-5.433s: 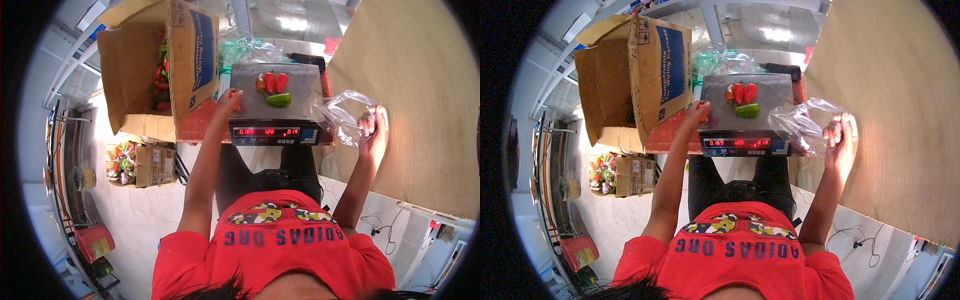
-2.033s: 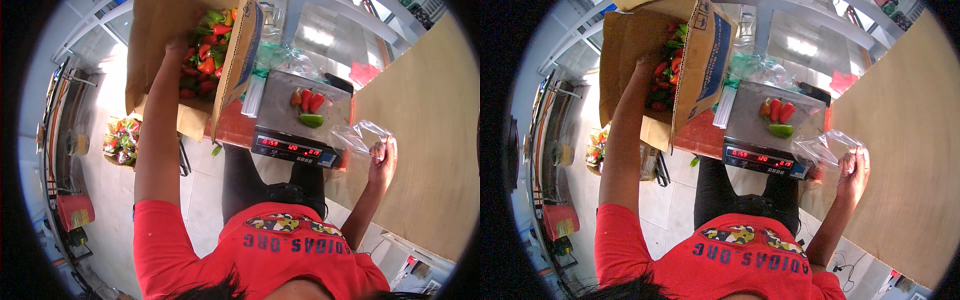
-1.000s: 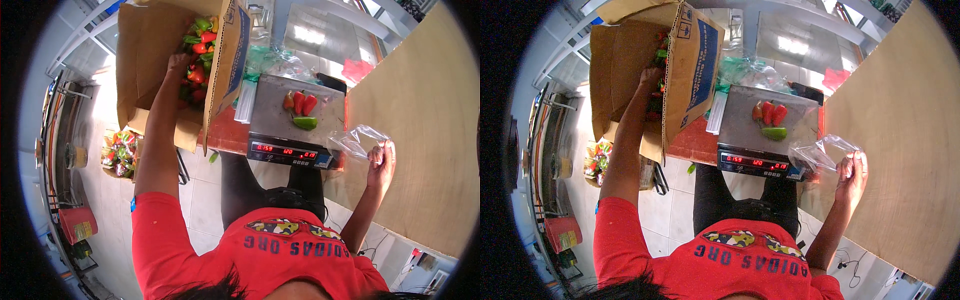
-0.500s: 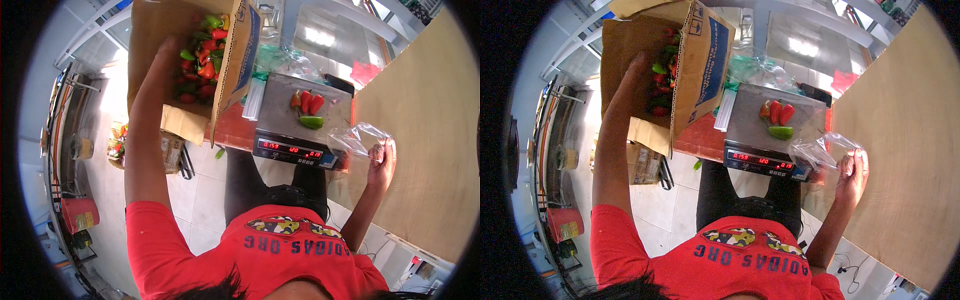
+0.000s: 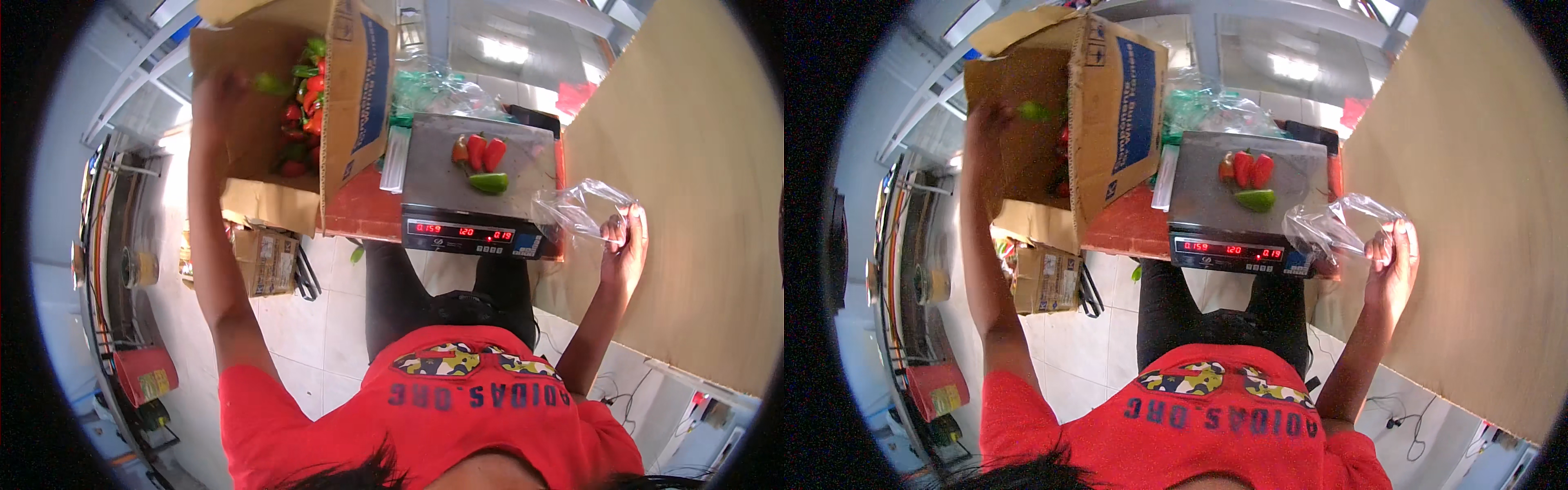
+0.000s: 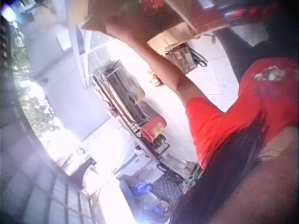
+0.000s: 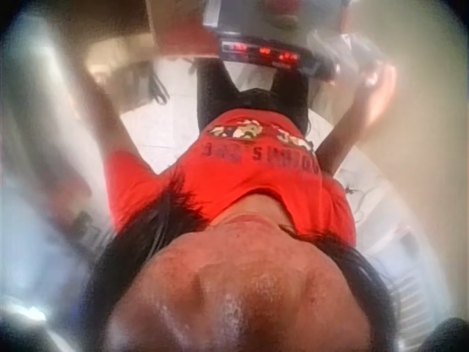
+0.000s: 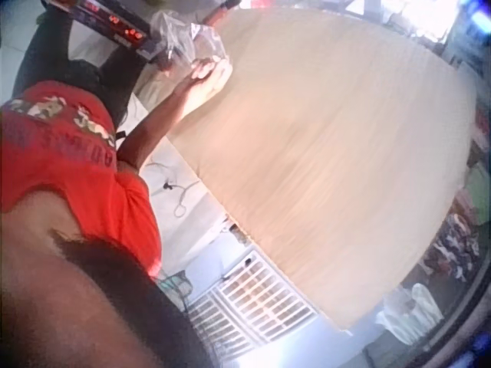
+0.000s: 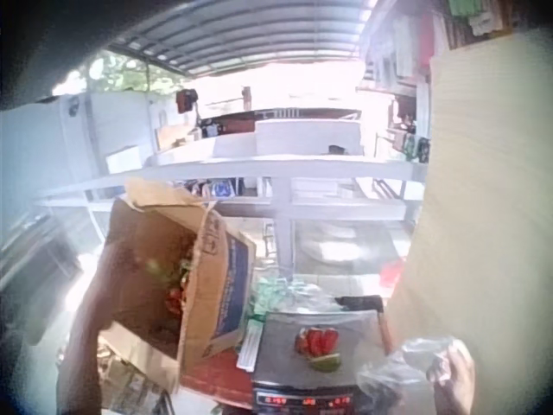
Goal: The person picks peppers from a cardboard box, places them on a digital scale to measure their weight, and then puts them into a small plastic bag.
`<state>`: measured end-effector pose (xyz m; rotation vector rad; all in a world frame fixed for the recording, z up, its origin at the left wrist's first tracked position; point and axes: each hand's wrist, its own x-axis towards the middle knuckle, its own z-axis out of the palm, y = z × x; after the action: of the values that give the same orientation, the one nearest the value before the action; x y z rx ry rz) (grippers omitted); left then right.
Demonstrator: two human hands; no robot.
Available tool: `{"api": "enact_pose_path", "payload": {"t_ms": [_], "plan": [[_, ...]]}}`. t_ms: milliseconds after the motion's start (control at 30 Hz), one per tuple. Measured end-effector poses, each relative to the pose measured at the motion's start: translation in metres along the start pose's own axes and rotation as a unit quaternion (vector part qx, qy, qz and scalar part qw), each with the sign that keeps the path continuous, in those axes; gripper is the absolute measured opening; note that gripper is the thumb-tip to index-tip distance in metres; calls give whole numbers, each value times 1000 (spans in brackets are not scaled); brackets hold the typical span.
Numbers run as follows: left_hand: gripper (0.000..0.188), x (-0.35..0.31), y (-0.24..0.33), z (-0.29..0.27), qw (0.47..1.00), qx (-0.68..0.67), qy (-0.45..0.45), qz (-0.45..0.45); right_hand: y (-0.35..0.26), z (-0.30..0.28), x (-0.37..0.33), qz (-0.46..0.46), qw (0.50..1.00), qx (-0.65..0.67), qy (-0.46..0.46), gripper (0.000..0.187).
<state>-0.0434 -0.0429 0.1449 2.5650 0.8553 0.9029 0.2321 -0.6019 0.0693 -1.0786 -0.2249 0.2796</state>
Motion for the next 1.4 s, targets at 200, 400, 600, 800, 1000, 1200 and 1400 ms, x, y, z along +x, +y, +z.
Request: {"api": "enact_pose_path", "payload": {"t_ms": [200, 400, 600, 800, 1000, 1200, 1400], "plan": [[6, -107, 214, -17, 968, -248, -8, -26, -4, -19, 0, -33, 998, 0, 44, 19], [5, -128, 235, 149, 904, -397, -159, 0, -10, -13, -6, -21, 999, 23, 23, 20], [6, -133, 206, 313, 830, -525, -156, -107, -17, -14, -15, -32, 999, 17, 26, 20], [8, -140, 200, 331, 900, -396, -157, -92, -19, -13, -16, -32, 998, 24, 39, 20], [18, -144, 198, 315, 954, -261, -146, -25, -16, -3, -11, -40, 999, 0, 13, 20], [21, -143, 194, 307, 959, -219, -178, -4, -17, 9, -6, -62, 998, -30, 11, 18], [21, -145, 192, 297, 956, -236, -173, -13, -17, 18, -4, -60, 998, -20, -9, 17]]}}
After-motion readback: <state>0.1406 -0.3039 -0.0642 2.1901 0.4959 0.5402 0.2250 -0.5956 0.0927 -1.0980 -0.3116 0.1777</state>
